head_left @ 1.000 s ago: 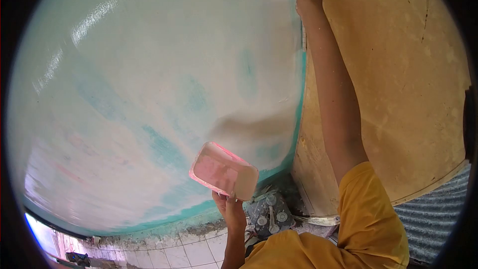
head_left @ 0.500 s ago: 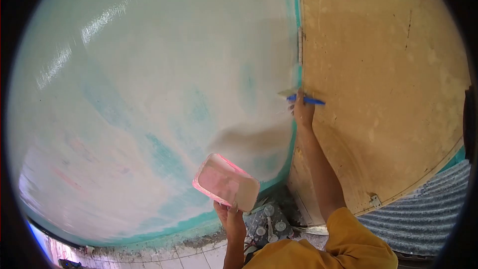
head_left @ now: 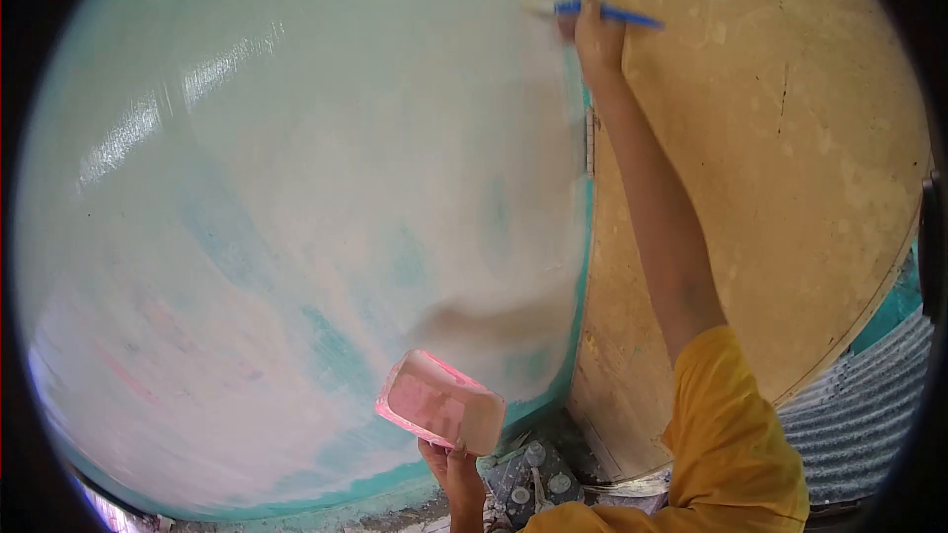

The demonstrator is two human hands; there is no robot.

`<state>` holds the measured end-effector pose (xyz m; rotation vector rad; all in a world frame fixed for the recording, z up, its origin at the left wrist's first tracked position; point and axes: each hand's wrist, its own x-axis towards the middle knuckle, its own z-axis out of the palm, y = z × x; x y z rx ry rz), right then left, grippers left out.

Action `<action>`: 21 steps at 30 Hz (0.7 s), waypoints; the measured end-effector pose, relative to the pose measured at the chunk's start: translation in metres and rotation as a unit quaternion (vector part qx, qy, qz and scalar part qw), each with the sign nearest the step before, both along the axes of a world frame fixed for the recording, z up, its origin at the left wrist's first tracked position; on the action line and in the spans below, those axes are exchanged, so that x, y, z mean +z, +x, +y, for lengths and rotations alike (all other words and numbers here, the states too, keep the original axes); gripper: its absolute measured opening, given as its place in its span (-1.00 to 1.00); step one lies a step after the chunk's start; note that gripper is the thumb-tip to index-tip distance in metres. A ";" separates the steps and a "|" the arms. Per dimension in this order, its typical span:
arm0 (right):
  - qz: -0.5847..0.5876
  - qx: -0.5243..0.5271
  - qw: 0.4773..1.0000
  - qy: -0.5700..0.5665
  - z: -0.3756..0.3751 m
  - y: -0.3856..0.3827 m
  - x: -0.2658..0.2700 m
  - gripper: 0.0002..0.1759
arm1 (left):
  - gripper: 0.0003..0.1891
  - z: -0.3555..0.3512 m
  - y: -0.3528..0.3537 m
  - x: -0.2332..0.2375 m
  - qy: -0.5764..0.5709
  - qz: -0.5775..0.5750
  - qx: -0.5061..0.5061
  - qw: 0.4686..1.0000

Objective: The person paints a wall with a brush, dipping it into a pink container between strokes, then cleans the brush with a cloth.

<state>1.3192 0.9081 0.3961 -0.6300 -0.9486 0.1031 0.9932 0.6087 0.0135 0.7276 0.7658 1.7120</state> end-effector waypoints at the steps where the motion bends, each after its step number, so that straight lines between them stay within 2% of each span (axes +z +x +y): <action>1: 0.020 0.007 1.000 -0.021 0.009 0.001 -0.033 -0.58 | -0.24 0.001 -0.001 -0.002 0.002 -0.002 -0.001 1.000; 2: 0.040 0.015 0.998 -0.043 0.005 -0.004 -0.068 -0.57 | -0.26 0.000 -0.005 -0.006 -0.004 0.015 0.002 1.000; 3: 0.014 -0.060 0.997 -0.038 -0.020 -0.023 -0.103 -0.52 | -0.28 0.000 -0.007 -0.009 -0.008 0.032 0.005 0.999; 5: 0.030 0.012 0.992 -0.125 -0.022 -0.023 -0.186 -0.52 | -0.28 -0.001 -0.005 -0.005 -0.006 0.028 0.006 1.000; 8: 0.100 0.031 0.981 -0.160 -0.047 -0.047 -0.288 -0.56 | -0.24 -0.001 -0.009 -0.008 -0.010 0.012 -0.008 1.000; 10: 0.127 0.052 0.978 -0.158 -0.055 -0.056 -0.299 -0.58 | -0.19 0.000 -0.016 -0.011 -0.012 0.004 -0.024 1.000; 12: 0.149 0.038 0.953 -0.259 -0.060 -0.058 -0.298 -0.62 | -0.20 0.000 -0.020 -0.015 -0.029 0.007 -0.037 0.999; 14: 0.092 0.029 0.965 -0.244 -0.041 -0.043 -0.263 -0.57 | -0.25 0.000 -0.020 -0.012 -0.030 0.019 -0.030 0.999; 15: 0.035 -0.020 0.966 -0.254 -0.031 -0.035 -0.232 -0.54 | -0.30 0.000 -0.018 -0.010 -0.029 0.032 -0.023 0.999; 17: -0.031 -0.101 0.969 -0.223 -0.029 -0.034 -0.148 -0.49 | -0.30 0.001 -0.017 -0.014 -0.029 0.026 -0.015 0.999; 18: -0.048 -0.063 0.975 -0.208 -0.017 -0.022 -0.110 -0.54 | -0.30 0.003 -0.017 -0.016 -0.027 0.021 -0.006 0.999; 19: -0.052 -0.097 0.968 -0.224 -0.004 -0.012 -0.069 -0.55 | -0.30 0.003 -0.017 -0.015 -0.024 0.022 -0.005 0.999; 20: -0.033 -0.105 0.986 -0.122 0.008 -0.005 -0.031 -0.57 | -0.30 0.001 -0.015 -0.012 -0.027 0.024 0.003 0.999; 21: -0.059 -0.163 0.977 -0.122 0.023 0.006 0.009 -0.58 | -0.30 0.002 -0.010 -0.011 -0.030 0.022 0.009 0.999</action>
